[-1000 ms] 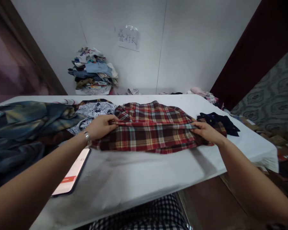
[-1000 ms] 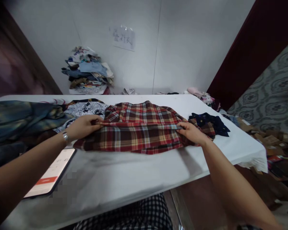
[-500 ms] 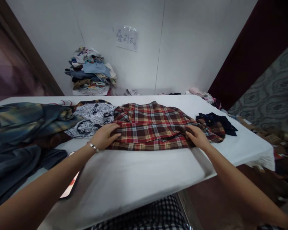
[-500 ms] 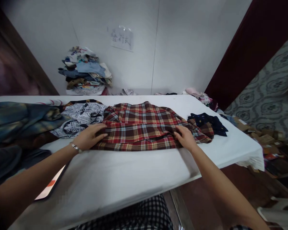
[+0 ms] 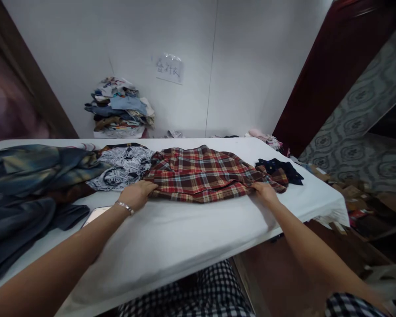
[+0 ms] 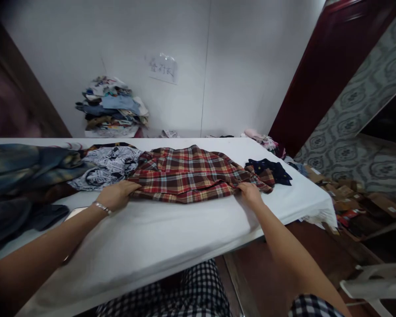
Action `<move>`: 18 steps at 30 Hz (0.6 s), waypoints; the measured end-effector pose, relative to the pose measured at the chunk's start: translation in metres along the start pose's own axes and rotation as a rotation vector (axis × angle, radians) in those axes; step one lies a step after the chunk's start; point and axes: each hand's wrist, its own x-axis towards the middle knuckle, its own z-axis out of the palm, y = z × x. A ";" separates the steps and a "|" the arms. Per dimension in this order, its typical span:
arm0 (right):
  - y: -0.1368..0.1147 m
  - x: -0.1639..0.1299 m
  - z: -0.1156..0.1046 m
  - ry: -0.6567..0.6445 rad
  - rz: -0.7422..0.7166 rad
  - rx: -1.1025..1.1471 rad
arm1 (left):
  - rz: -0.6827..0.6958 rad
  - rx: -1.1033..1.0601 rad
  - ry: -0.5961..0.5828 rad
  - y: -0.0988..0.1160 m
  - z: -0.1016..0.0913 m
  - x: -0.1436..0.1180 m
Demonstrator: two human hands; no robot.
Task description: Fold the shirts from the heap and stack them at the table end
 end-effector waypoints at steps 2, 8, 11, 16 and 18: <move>0.008 -0.012 -0.006 0.062 -0.053 0.007 | 0.021 0.011 0.051 0.005 -0.011 -0.020; 0.030 -0.065 0.012 0.043 -0.128 0.208 | 0.072 -0.103 -0.133 0.034 -0.002 -0.087; 0.014 -0.062 0.010 0.104 -0.040 0.280 | 0.026 -0.157 -0.165 0.040 -0.006 -0.092; -0.056 -0.021 -0.009 0.084 -0.083 0.445 | 0.027 -0.327 -0.095 0.042 -0.028 -0.048; -0.083 -0.006 -0.006 -0.053 -0.124 0.435 | 0.064 -0.300 -0.005 0.042 -0.026 -0.016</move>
